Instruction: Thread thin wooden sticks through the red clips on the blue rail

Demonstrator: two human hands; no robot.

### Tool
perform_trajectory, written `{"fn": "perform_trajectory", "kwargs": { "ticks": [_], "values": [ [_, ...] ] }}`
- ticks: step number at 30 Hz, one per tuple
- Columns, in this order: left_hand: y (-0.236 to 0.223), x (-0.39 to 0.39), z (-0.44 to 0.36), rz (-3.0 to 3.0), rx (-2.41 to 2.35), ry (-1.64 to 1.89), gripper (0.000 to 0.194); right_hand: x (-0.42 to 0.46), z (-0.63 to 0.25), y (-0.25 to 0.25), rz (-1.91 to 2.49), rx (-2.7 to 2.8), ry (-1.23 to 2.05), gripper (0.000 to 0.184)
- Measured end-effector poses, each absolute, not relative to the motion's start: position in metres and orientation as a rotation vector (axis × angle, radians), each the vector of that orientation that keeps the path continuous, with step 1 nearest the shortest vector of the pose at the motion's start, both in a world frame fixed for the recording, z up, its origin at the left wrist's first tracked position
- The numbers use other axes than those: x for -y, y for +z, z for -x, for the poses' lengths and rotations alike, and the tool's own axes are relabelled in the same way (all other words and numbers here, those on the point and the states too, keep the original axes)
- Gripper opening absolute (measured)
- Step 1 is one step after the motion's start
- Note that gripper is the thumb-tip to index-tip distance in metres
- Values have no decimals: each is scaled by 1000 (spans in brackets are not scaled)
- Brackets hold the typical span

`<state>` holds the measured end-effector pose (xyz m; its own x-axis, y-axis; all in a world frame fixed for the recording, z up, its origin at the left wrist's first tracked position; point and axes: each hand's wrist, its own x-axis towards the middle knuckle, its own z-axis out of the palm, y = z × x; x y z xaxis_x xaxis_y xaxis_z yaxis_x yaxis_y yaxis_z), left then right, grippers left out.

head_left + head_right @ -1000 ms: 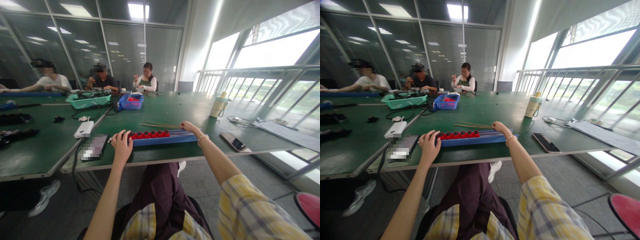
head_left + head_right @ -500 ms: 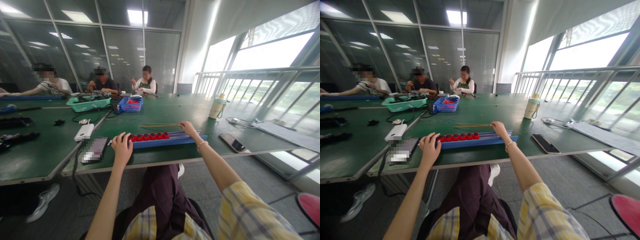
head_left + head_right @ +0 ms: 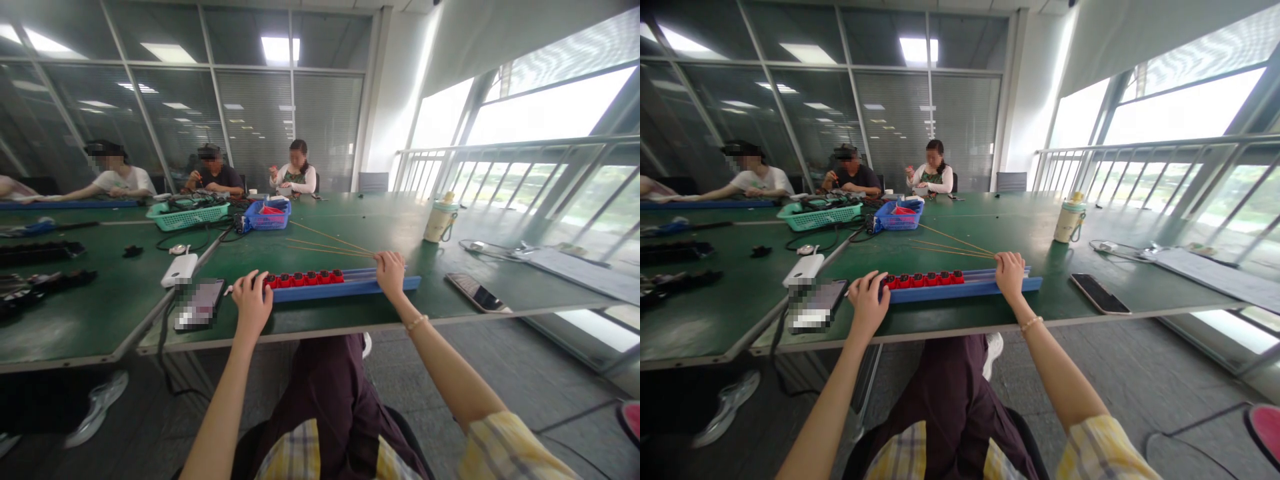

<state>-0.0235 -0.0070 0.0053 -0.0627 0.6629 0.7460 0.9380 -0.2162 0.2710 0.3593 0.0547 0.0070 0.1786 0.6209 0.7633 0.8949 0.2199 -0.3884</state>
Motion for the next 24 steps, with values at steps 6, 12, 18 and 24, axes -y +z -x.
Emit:
{"fn": "perform_trajectory", "kwargs": {
  "ticks": [6,12,18,24],
  "values": [
    [9,9,21,1853,1700,-1219,43,-37,-354,-13,1364,1497,-172,33],
    [13,9,21,1791,1650,-1345,41,-30,-350,-10,1318,1609,-94,33],
    [15,8,23,1846,1597,-1328,30,-33,-348,-11,1344,1714,-112,32],
    [18,10,23,1819,1589,-1316,27,-34,-348,-11,1354,1738,-114,32]
  ]
}}
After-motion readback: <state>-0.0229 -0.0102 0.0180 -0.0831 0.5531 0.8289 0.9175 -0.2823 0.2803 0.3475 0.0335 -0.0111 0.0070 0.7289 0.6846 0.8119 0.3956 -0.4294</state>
